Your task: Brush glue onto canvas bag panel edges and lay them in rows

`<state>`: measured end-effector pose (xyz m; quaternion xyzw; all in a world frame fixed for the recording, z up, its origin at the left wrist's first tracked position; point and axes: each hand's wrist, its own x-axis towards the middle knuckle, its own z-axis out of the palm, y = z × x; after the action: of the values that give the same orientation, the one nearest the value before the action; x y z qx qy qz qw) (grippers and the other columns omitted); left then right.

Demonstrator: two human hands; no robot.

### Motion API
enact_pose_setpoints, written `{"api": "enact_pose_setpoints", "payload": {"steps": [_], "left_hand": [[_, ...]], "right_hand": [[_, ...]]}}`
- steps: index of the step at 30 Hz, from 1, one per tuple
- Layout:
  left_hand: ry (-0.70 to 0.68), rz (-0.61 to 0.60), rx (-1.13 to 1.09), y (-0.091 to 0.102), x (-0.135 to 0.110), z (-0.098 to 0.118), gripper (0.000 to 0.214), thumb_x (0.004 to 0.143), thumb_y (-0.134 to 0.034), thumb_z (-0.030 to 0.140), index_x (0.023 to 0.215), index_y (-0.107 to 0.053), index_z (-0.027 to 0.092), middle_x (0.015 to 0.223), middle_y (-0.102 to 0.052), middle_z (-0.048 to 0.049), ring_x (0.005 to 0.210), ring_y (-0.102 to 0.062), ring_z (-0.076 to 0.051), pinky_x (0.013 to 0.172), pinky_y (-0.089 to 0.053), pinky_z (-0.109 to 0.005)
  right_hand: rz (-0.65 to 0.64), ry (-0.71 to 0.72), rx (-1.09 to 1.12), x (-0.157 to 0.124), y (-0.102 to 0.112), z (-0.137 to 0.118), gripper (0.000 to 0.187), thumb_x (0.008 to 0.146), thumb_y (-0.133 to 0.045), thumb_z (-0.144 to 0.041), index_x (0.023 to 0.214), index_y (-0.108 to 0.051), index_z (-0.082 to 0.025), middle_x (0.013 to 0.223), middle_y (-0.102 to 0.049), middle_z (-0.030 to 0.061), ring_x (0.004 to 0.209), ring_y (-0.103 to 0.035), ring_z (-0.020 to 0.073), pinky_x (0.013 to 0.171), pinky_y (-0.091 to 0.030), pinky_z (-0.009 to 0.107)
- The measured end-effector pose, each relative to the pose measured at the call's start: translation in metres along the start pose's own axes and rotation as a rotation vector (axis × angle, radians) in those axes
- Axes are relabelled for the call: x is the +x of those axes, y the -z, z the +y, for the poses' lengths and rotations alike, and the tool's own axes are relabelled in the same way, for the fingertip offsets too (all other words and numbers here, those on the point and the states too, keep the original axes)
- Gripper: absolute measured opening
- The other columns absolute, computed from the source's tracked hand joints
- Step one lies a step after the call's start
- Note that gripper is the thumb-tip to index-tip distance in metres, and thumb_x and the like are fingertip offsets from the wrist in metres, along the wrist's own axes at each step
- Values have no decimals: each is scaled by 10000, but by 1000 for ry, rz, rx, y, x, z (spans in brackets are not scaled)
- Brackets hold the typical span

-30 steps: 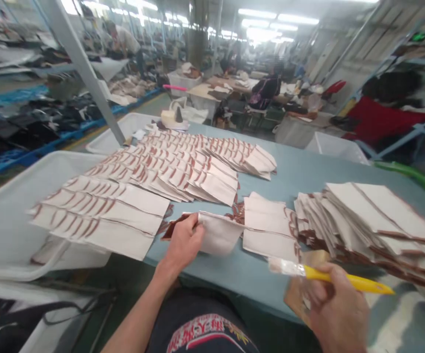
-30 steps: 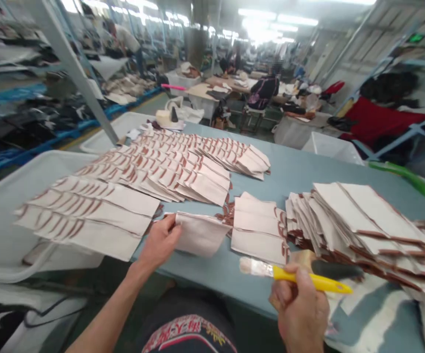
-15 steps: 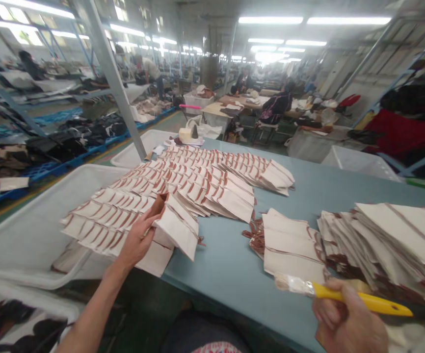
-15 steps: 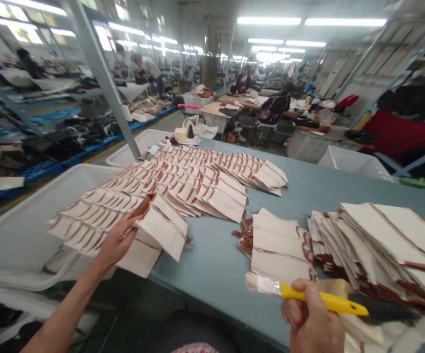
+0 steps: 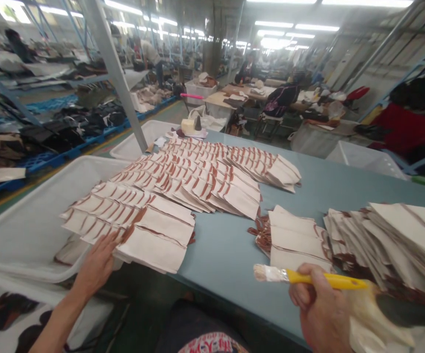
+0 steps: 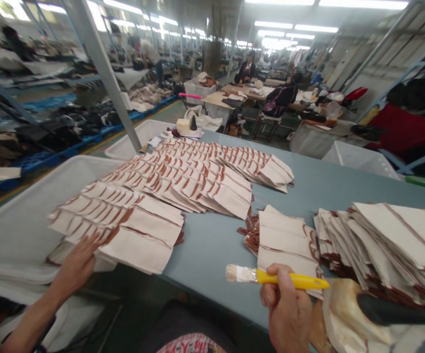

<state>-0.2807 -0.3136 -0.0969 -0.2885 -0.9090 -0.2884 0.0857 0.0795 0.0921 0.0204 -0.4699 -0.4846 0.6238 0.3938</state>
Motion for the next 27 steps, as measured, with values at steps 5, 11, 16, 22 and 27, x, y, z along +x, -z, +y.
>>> {"api": "enact_pose_setpoints", "payload": {"steps": [5, 11, 16, 22, 27], "left_hand": [[177, 192, 64, 4, -16, 16, 376, 1051, -600, 510, 1217, -724, 196, 1132, -816, -119, 1132, -793, -347, 1069, -623, -630], [277, 181, 2, -55, -27, 98, 510, 1088, -538, 463, 1466, -673, 148, 1474, -733, -260, 1398, -692, -478, 1178, -546, -728], [281, -119, -229, -145, -14, 162, 351, 1106, -687, 465, 1298, -738, 175, 1198, -823, -100, 1036, -815, -267, 966, -687, -517], [25, -427, -475, -263, 0, 289, 370, 1103, -726, 440, 1371, -720, 186, 1296, -796, -99, 1099, -802, -262, 976, -693, -500], [-355, -547, -466, -332, 0, 397, 410, 1069, -776, 422, 1409, -713, 201, 1412, -757, -116, 1220, -768, -299, 1043, -668, -547]], "right_hand": [[21, -6, -16, 5, 14, 0, 413, 889, -762, -617, 833, -638, -227, 451, -377, -124, 403, -395, 113, 450, -328, 239], [137, 12, 22, 14, 48, -7, 420, 894, -761, -629, 840, -640, -230, 456, -367, -134, 390, -363, 106, 435, -302, 231], [250, 22, 58, 16, 86, -11, 433, 896, -773, -636, 831, -637, -231, 460, -387, -139, 395, -362, 96, 443, -326, 222], [407, 49, 90, 23, 130, -26, 512, 832, -798, -706, 792, -615, -230, 445, -339, -154, 393, -293, 79, 428, -310, 211], [516, 47, 112, 23, 170, -29, 511, 819, -833, -683, 767, -629, -217, 445, -356, -142, 400, -304, 75, 429, -321, 208]]}}
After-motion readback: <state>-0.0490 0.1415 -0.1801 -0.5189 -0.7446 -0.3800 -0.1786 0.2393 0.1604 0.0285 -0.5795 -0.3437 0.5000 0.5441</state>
